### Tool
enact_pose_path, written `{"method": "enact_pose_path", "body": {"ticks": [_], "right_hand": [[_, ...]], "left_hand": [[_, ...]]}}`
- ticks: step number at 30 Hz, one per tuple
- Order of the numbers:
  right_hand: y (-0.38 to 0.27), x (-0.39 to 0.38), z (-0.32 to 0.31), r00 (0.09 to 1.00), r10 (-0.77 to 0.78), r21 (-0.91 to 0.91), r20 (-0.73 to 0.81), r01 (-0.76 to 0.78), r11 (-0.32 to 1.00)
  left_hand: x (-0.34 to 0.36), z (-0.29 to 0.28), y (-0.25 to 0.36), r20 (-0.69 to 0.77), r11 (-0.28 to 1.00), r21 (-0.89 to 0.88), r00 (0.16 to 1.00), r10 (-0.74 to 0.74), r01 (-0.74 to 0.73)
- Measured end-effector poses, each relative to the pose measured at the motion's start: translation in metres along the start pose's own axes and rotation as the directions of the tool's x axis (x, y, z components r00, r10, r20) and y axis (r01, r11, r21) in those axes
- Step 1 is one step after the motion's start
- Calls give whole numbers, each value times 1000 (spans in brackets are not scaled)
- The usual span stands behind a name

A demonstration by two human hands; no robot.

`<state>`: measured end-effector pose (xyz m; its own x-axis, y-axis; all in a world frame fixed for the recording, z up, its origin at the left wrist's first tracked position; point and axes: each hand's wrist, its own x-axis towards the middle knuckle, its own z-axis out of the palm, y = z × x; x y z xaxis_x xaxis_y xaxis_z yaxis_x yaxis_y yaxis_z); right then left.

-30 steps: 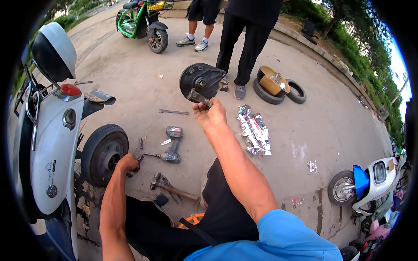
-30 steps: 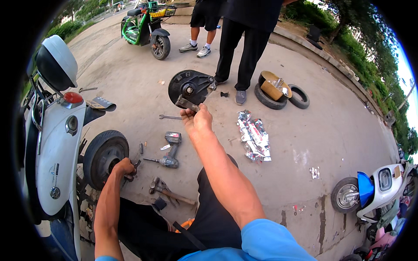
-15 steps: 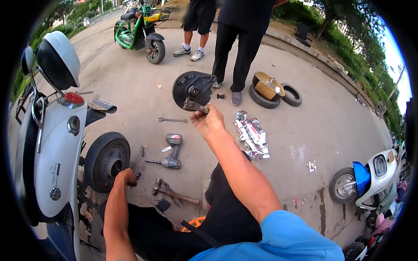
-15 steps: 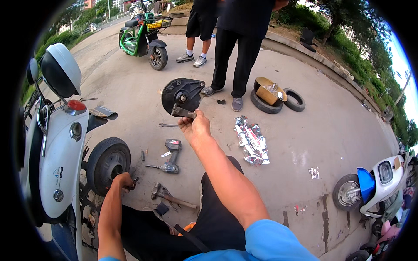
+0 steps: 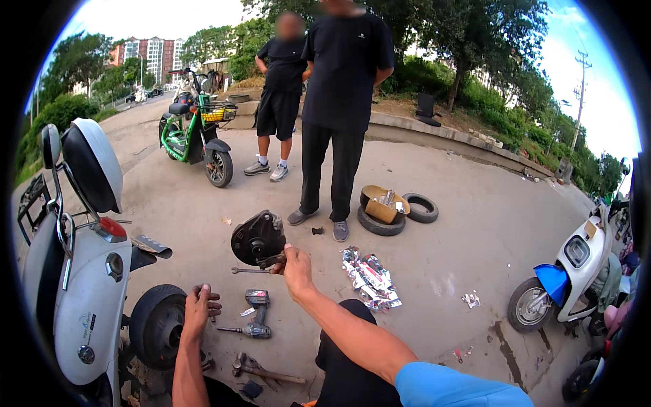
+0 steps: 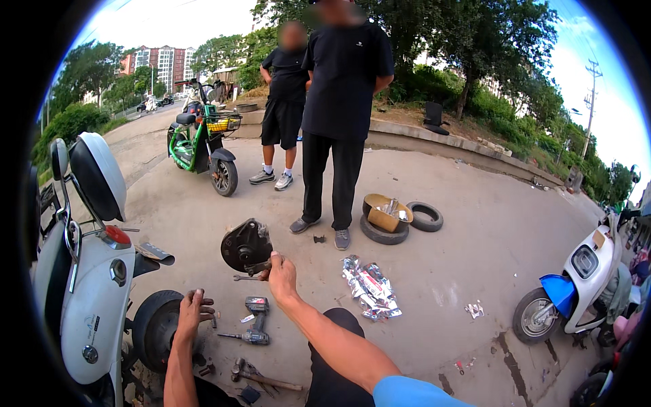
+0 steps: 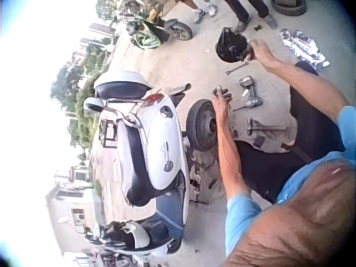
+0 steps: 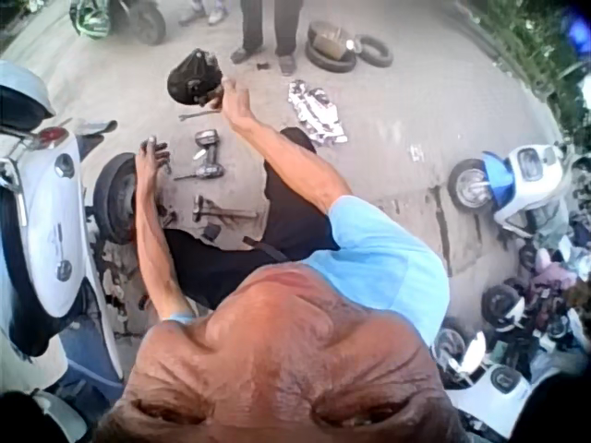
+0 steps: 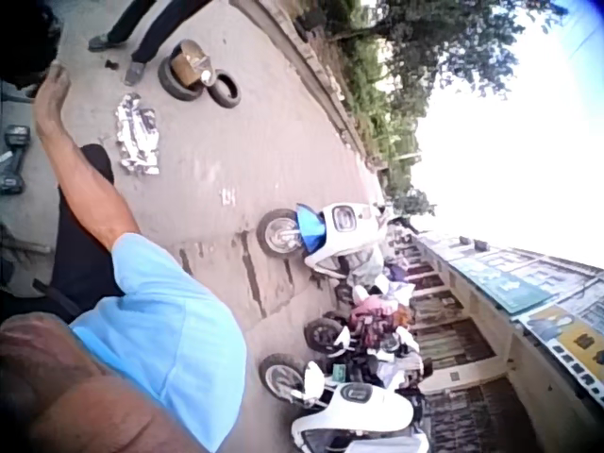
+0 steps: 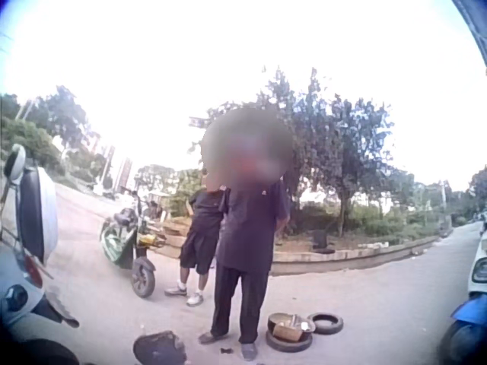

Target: The person sprays a lubricant onto the wheel hub of a scooter, then removes the brake components from the wheel assembly by hand and using a hammer, pliers, and a wrench.

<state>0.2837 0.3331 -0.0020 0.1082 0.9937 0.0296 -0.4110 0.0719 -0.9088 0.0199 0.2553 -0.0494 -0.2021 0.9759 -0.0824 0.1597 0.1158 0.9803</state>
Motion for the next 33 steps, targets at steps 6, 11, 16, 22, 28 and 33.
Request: {"method": "enact_pose_path", "body": {"ticks": [6,11,16,22,28,33], "right_hand": [[34,-25,12,872,-415,-475,260,490,731],[21,-36,29,403,-454,-249,795,898,363],[17,-28,27,583,-250,-300,773,684,665],[35,-19,40,797,176,-207,577,-65,976],[34,-7,16,743,418,-286,523,-309,907],[25,-17,28,780,402,-170,480,-367,915]], "left_hand": [[-21,21,15,117,674,-737,991,58,47],[-21,7,11,107,668,-738,994,-30,100],[4,17,16,-65,556,-831,994,-93,-3],[5,12,14,-252,667,-710,966,58,-225],[9,33,15,-296,804,-494,933,202,-331],[8,32,22,-291,786,-521,935,202,-332]]}}
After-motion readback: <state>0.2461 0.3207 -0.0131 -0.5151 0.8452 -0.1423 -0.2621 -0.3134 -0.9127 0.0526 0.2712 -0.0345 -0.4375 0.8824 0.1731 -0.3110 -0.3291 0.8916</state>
